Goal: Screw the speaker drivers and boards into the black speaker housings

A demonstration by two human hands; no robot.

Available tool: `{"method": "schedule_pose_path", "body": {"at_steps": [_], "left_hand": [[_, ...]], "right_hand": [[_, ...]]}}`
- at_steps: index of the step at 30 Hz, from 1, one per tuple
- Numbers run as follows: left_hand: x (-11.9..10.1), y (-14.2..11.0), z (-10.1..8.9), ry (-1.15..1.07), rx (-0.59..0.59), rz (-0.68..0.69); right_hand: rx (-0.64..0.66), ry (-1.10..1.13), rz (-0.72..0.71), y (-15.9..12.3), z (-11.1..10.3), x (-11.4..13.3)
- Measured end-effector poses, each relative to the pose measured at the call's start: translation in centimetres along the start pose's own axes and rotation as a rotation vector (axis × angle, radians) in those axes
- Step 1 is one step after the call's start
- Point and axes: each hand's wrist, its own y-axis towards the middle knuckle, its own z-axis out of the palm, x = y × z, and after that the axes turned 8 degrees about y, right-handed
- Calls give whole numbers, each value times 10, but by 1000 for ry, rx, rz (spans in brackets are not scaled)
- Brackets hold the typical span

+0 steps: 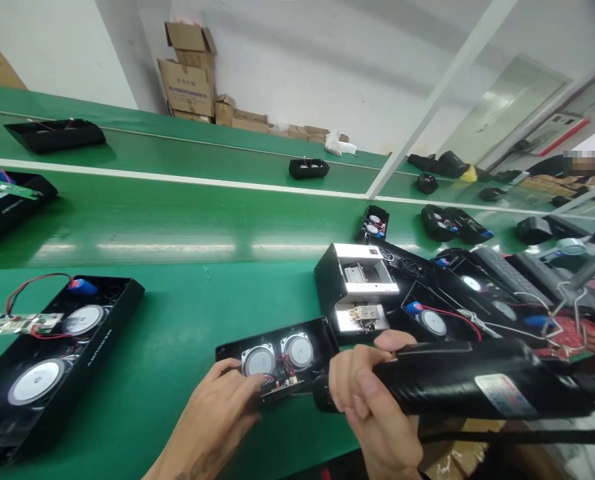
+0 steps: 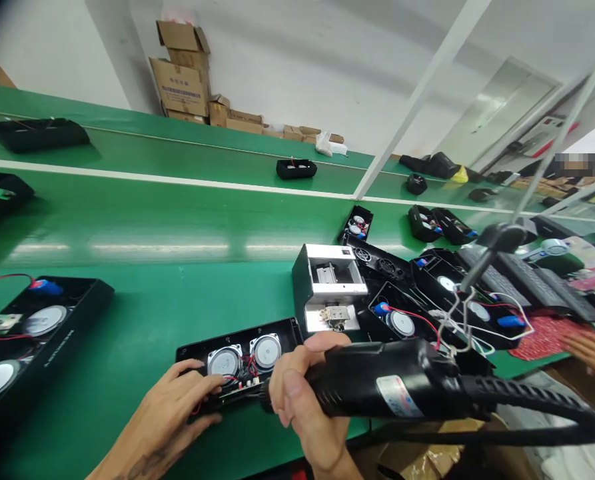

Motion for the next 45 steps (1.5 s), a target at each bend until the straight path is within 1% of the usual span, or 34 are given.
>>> {"method": "schedule_pose_path", "body": {"at_steps": [2,4,6,8,10,13,16,18,20,22,24,25,26,27,28,29,30,31,32,33,34,35,37,39,43,45], "left_hand": [[-1,0,4,38,-15,8],[-2,-2,9,57,-37,11],[0,-5,14,65,-54,10],[6,-9,19,89,-72,29],[13,-10,22,119,-114,52],[24,-7,24,132,-184,142],[25,-6,20,120,-174,222],[19,-7,14,127,-134,182],[9,-8,10,130,-96,117],[-2,-7,7,111,-83,41],[-11,-5,8,82,-85,-20],[-14,-5,8,72,-97,-52],[-16,-4,9,69,-119,-81],[-17,-4,9,75,-144,-98],[-17,-5,10,88,-166,-101],[-17,-6,10,104,-186,-102],[-17,-7,11,115,-202,-105],[-17,-8,12,118,-208,-112],[-18,-9,13,113,-209,-127],[-19,-10,15,103,-208,-151],[-20,-11,16,91,-206,-179],[-21,-11,17,82,-205,-205],[-22,-12,18,75,-200,-236],[-20,-12,18,76,-187,-250],[-14,-11,17,87,-151,-157],[-14,-10,17,45,-165,-164]], "right_hand": [[-70,-85,-70,2,-13,11],[-175,-185,-159,7,-27,22],[-282,-291,-258,16,-40,33],[-345,-382,-342,28,-54,42],[-357,-447,-385,39,-66,47],[-347,-490,-388,51,-78,47],[-344,-494,-375,54,-82,45],[-334,-493,-334,51,-84,43],[-303,-531,-257,45,-90,39],[-270,-639,-150,36,-100,33],[-271,-781,-65,24,-108,23],[-300,-847,-76,17,-110,18],[-342,-911,-137,8,-110,13],[-387,-975,-241,-1,-107,7],[-386,-1038,-361,-11,-101,2],[-312,-1099,-452,-21,-93,-4],[-163,-1146,-492,-29,-83,-9],[51,-1163,-462,-35,-73,-15],[269,-1151,-382,-39,-62,-22],[457,-1120,-282,-40,-52,-28],[594,-1090,-188,-38,-44,-34],[672,-1076,-113,-35,-37,-39],[763,-1080,-7,-26,-30,-46],[827,-1078,53,-17,-30,-48],[903,-1048,75,-8,-38,-46],[933,-1053,79,-9,-41,-46]]}}
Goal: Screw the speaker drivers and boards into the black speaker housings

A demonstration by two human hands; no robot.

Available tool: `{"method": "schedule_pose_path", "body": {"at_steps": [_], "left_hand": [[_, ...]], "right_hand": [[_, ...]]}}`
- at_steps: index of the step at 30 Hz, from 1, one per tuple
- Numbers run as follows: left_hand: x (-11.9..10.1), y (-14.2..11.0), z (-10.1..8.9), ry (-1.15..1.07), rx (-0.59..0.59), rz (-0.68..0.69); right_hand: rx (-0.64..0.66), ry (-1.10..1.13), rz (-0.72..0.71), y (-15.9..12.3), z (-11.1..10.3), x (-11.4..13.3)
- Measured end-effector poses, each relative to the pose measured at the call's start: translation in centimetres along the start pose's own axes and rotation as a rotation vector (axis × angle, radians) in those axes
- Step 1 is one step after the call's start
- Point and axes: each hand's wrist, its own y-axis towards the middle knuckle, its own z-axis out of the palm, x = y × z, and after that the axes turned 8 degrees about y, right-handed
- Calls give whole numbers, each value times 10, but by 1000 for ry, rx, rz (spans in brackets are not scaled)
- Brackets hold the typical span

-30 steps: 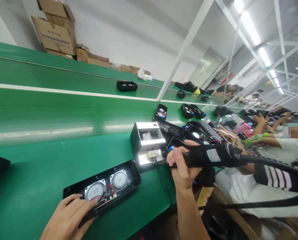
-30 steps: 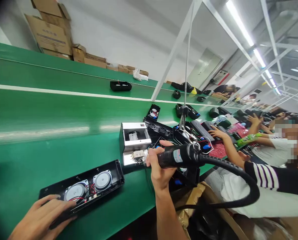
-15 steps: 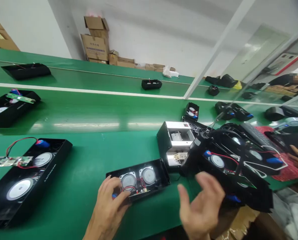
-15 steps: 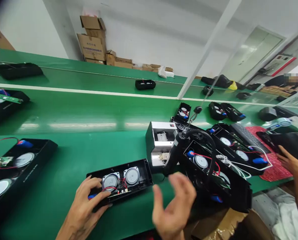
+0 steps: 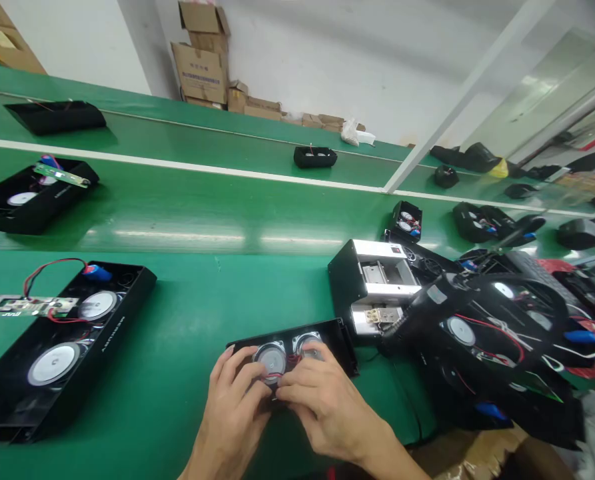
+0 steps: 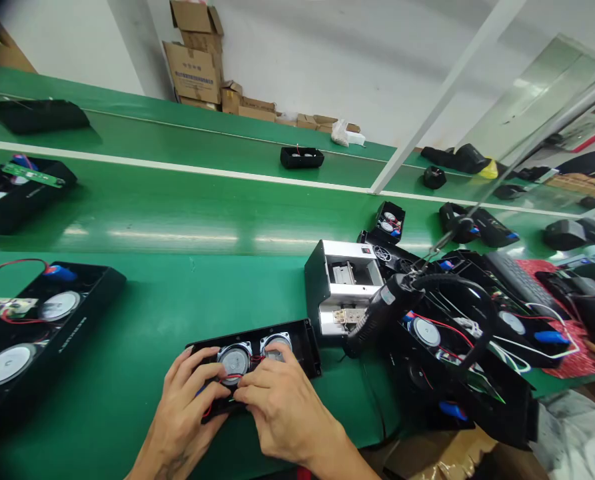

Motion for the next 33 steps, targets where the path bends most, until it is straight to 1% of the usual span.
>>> {"method": "schedule_pose_path", "body": {"at_steps": [2,4,6,9,11,12,13,14,15,17,18,19,20,21,22,23,24,26,29,31,33], "left_hand": [[-3,1,0,-47,-16,-62],[-7,3,-1,-59,-23,-95],[-8,6,-3,-43,-9,-64],[-6,11,-6,-28,21,-11],[-4,13,-6,-37,40,-12],[-2,13,-6,-48,42,-19],[-1,14,-5,-60,42,-25],[1,14,-4,-70,40,-29],[2,14,-3,-74,38,-26],[7,14,-1,-60,51,23],[9,14,-1,-42,60,61],[12,14,-1,-21,65,94],[14,14,-1,1,64,123],[17,14,0,23,61,144],[21,14,0,44,56,160],[25,13,2,64,51,183],[29,12,4,85,45,212],[39,10,10,121,25,280],[50,7,17,149,-14,334],[50,8,17,164,2,342],[47,12,14,186,18,340]], "right_hand": [[23,-45,12,-1,4,-2],[16,-118,9,-1,12,-5],[-16,-176,-35,-1,20,-8],[-70,-188,-98,-1,28,-11],[-92,-147,-105,-5,25,-7],[-135,-117,-109,-9,21,-4],[-227,-96,-105,-14,14,-2],[-386,-92,-82,-20,6,0],[-600,-105,-36,-25,-5,0],[-1045,-177,144,-36,-30,-6],[-1194,-213,265,-39,-43,-12],[-1262,-223,383,-42,-54,-20],[-1258,-193,488,-43,-63,-28],[-1214,-127,568,-44,-69,-36],[-1173,-34,614,-44,-73,-44],[-1156,74,620,-44,-74,-50],[-1158,187,593,-44,-72,-55],[-1199,400,477,-45,-66,-61],[-1194,655,299,-47,-64,-54],[-1253,696,189,-44,-74,-41],[-1355,649,63,-38,-91,-28]]}}
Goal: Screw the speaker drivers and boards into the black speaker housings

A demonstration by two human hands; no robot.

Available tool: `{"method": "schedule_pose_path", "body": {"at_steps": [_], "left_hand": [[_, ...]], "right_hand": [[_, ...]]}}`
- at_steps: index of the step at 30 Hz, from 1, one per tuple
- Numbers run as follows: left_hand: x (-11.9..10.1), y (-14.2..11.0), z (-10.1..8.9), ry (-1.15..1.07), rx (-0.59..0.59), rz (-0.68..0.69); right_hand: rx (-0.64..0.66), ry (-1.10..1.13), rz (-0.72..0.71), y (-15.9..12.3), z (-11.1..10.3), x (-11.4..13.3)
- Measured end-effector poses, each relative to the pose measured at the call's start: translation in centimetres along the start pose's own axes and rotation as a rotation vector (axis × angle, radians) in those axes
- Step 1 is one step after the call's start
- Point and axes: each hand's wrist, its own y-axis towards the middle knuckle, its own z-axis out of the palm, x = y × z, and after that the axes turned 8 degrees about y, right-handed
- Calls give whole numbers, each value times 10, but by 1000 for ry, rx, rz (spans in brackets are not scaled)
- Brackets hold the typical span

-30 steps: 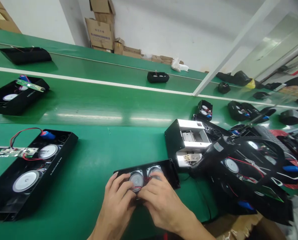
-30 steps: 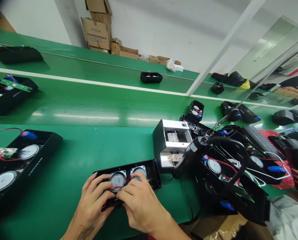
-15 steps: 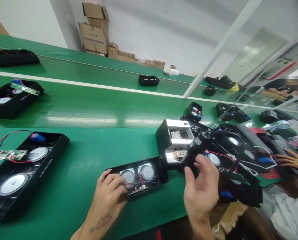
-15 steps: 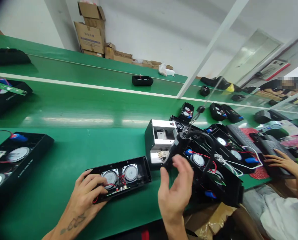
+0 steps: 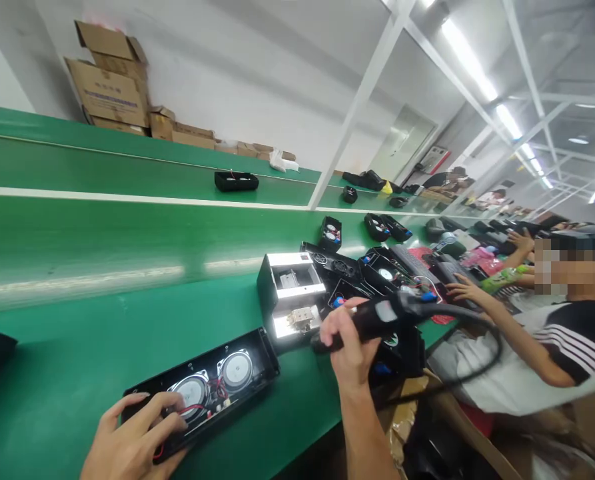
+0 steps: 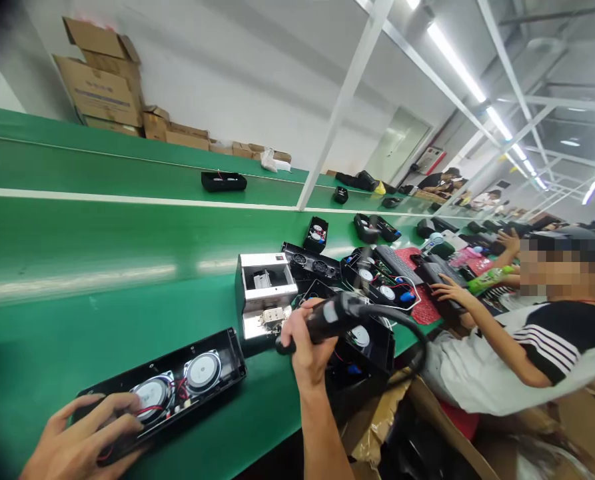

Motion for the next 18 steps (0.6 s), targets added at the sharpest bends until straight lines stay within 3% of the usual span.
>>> {"method": "schedule_pose_path", "body": {"at_steps": [4,9,14,18], "left_hand": [[-3,9,-6,18,-42,34],[0,-1,3,-28,-81,12],[-2,-4,1,-38,-43,8],[-14,1,-8,-136,34,-167]], "right_hand": [[3,-18,-157,26,18,8],[107,-169,-78,34,21,-5],[255,-21,104,5,36,14],[378,252,178,-38,66,25]]}}
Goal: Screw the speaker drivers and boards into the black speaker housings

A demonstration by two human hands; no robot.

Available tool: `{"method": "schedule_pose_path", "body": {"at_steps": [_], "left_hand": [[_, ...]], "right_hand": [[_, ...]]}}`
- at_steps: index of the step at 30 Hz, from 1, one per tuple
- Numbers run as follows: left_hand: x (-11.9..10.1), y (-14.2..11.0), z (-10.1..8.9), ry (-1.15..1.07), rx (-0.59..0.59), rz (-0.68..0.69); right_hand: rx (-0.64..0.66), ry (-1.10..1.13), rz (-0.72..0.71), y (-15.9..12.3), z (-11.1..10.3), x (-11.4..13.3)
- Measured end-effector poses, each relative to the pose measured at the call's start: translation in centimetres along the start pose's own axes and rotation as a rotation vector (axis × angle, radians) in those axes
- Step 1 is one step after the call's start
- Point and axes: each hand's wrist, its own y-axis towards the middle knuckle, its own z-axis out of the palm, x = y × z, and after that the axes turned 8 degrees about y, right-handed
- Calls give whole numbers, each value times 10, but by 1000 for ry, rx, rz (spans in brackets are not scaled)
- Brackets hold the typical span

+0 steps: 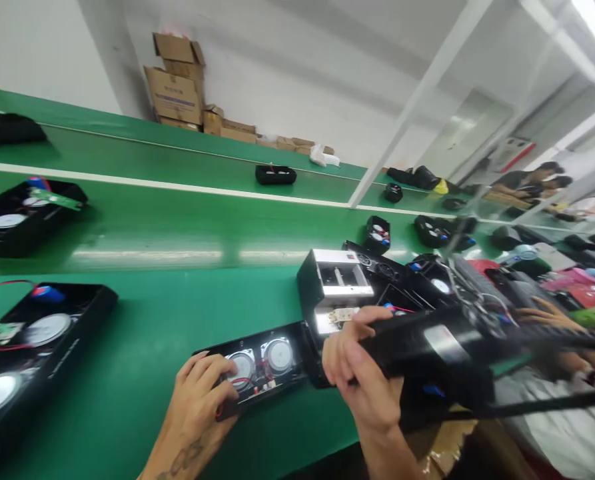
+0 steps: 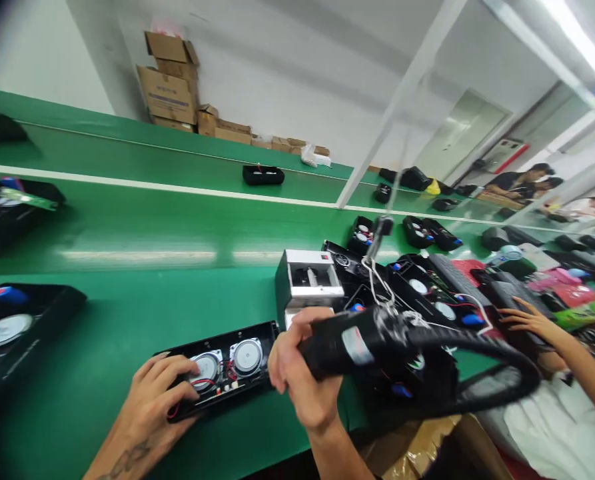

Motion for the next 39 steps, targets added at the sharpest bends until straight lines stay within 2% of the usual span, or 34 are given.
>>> {"method": "schedule_pose_path", "body": {"at_steps": [5,9,12,16,18,21,23,26,28,31,33,36,39], "left_hand": [[-15,6,-7,-70,16,-90],[-18,7,-8,-83,-27,-128],[-11,4,-4,-62,-1,-57],[5,-1,6,19,-41,62],[10,-1,10,71,-69,116],[14,-2,13,122,-98,160],[14,-3,14,137,-97,168],[13,-3,13,148,-76,145],[12,-3,12,144,-56,144],[11,-2,9,150,-57,176],[10,-1,7,157,-53,179],[9,0,3,159,-22,151],[7,2,1,159,-10,139]], "right_hand": [[176,110,94,-24,39,-32],[200,49,115,-27,42,-41],[113,-60,29,-14,25,-25],[-297,-263,-214,20,-16,6],[-422,-367,-287,34,-37,16],[-370,-382,-238,42,-56,21],[-333,-335,-229,42,-58,22],[-339,-259,-284,41,-45,20],[-280,-177,-256,40,-27,13],[-136,-79,-149,34,0,-13],[-72,-91,-77,31,12,-36],[-38,-165,-12,31,18,-66],[-55,-173,46,35,15,-78]]}}
